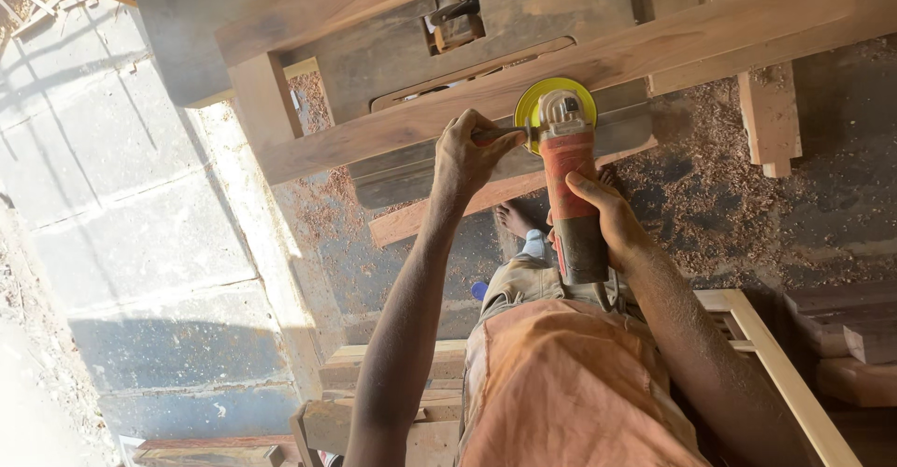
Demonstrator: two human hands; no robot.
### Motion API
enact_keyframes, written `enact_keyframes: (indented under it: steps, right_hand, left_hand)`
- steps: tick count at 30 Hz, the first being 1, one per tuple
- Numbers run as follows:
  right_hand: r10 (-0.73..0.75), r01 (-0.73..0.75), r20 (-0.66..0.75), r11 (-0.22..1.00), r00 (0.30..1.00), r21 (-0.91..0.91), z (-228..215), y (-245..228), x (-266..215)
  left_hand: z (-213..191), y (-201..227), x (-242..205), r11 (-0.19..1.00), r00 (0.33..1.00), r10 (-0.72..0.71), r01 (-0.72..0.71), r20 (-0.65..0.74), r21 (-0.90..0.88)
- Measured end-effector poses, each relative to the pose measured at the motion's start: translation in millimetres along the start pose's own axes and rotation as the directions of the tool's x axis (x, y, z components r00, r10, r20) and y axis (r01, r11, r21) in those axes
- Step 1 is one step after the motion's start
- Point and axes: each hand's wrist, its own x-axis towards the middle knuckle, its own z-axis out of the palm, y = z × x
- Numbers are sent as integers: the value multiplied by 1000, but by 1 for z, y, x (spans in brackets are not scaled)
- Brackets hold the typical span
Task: The person is using a power sander to smooth the surfaces and edges of a wooden frame while holding it steady by hand on a workbench.
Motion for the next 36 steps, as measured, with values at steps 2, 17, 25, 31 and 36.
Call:
enact_keyframes:
  steps: [2, 17, 25, 31, 36]
  right_hand:
    - [0, 0, 3, 1000, 1000, -9, 9, 5, 3]
    - [-43, 226, 292, 743, 955, -630, 162, 34, 59]
    - [-38, 425, 435, 312, 900, -850, 271, 19, 128]
    - [69, 334, 343, 110, 937, -936, 330, 11, 162]
    - [68, 303, 305, 49, 950, -952, 320, -2, 166]
  left_hand:
    - [-11, -7, -4, 1000, 1000, -3, 3, -10, -1]
    - [-137, -110, -118, 960, 822, -268, 187, -503, -207]
    - [-174, -192, -123, 875, 630, -467, 228, -620, -427]
    - [-187, -231, -112, 862, 516, -486, 149, -706, -484]
    - [-174, -225, -99, 872, 569, -457, 134, -683, -472]
